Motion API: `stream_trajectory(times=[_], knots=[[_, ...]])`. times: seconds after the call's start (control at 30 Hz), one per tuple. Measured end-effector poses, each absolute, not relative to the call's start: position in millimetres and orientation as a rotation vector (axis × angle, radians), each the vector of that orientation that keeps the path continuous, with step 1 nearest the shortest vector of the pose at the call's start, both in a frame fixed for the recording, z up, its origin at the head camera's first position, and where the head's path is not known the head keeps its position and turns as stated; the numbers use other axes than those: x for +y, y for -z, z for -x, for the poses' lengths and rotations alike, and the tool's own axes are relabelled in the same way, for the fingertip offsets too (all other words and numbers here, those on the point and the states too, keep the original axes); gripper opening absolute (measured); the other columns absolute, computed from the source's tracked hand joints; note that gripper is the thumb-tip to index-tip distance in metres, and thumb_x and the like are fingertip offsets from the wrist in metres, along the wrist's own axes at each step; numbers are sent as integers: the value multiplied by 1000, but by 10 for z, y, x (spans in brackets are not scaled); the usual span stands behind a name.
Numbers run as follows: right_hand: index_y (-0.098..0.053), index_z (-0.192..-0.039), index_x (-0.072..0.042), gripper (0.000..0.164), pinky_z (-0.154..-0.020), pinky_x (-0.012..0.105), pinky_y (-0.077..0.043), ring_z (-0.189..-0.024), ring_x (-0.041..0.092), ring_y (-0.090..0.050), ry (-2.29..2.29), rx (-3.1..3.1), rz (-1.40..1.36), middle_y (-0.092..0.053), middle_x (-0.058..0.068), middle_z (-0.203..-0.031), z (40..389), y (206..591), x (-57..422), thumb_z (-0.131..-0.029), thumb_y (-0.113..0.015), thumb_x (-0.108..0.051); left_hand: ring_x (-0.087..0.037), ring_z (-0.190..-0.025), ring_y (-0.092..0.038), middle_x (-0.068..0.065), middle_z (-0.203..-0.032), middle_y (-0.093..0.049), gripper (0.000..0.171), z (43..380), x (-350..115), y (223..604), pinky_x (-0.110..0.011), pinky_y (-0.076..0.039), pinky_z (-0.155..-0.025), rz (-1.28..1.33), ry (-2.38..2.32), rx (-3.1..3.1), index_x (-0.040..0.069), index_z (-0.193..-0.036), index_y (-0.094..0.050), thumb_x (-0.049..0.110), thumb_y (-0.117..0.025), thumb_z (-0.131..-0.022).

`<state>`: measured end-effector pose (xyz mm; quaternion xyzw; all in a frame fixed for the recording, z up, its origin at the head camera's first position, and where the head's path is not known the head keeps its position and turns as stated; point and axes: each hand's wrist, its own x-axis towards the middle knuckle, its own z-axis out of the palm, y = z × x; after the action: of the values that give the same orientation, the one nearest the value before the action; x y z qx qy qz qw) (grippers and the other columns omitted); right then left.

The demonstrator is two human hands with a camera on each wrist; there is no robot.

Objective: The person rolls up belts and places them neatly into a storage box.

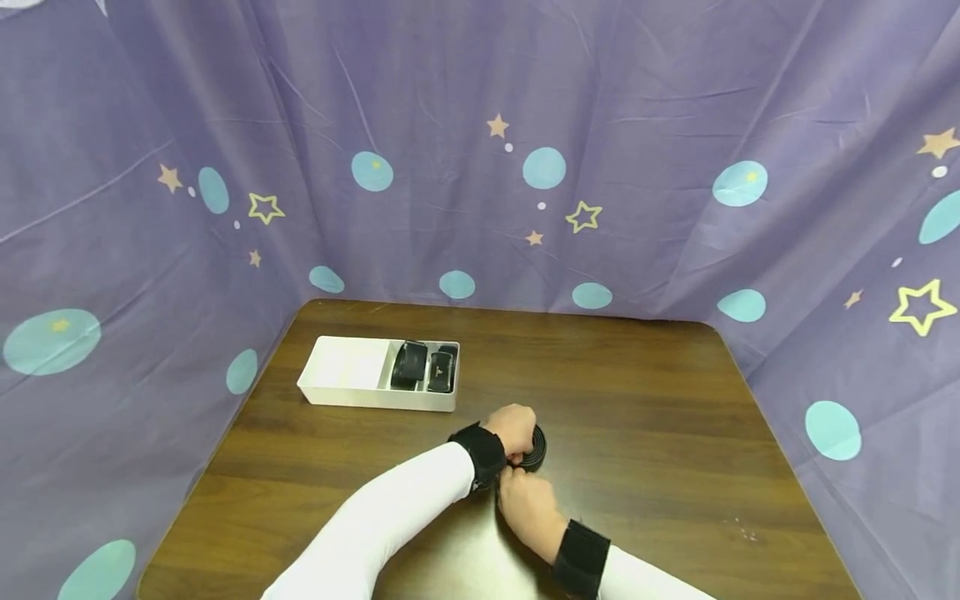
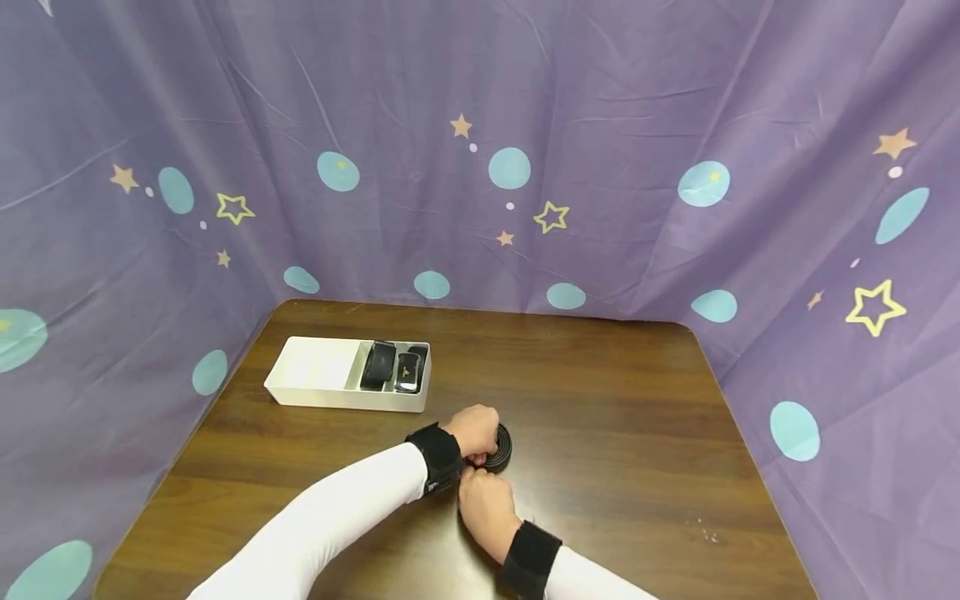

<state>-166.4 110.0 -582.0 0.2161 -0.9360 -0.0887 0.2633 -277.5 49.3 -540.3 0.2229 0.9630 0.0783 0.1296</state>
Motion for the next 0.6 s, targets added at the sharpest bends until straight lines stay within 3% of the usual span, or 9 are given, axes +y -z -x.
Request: stream_trajectory(times=[0.17, 0.3, 0.6], knots=[[-51, -65, -12, 28, -35, 28, -38, -42, 10, -50, -47, -2672, -645, -48, -4, -50, 1628, 5803, 1180, -72, -75, -25, -3, -33, -48, 9, -38, -51, 31, 2761, 511, 5473, -17, -39, -43, -727, -238, 2801, 17, -51, -56, 15, -73, -77], [-45, -62, -16, 28, -37, 25, -32, -44, 4, -40, -218, -2724, -710, -40, -10, -51, 1524, 5800, 1280, -72, -70, -22, 0, -31, -45, 10, -38, -53, 33, 2758, 500, 5534, -13, -36, -46, -768, -313, 2811, 19, -46, -57, 16, -74, -75], [-44, -63, -20, 28, -41, 20, -23, -48, -1, -28, -355, -2806, -812, -32, -16, -54, 1207, 5799, 1453, -77, -68, -26, -3, -33, -47, 8, -38, -54, 39, 2776, 502, 5523, -15, -37, -47, -744, -426, 2802, 18, -41, -57, 15, -71, -78]])
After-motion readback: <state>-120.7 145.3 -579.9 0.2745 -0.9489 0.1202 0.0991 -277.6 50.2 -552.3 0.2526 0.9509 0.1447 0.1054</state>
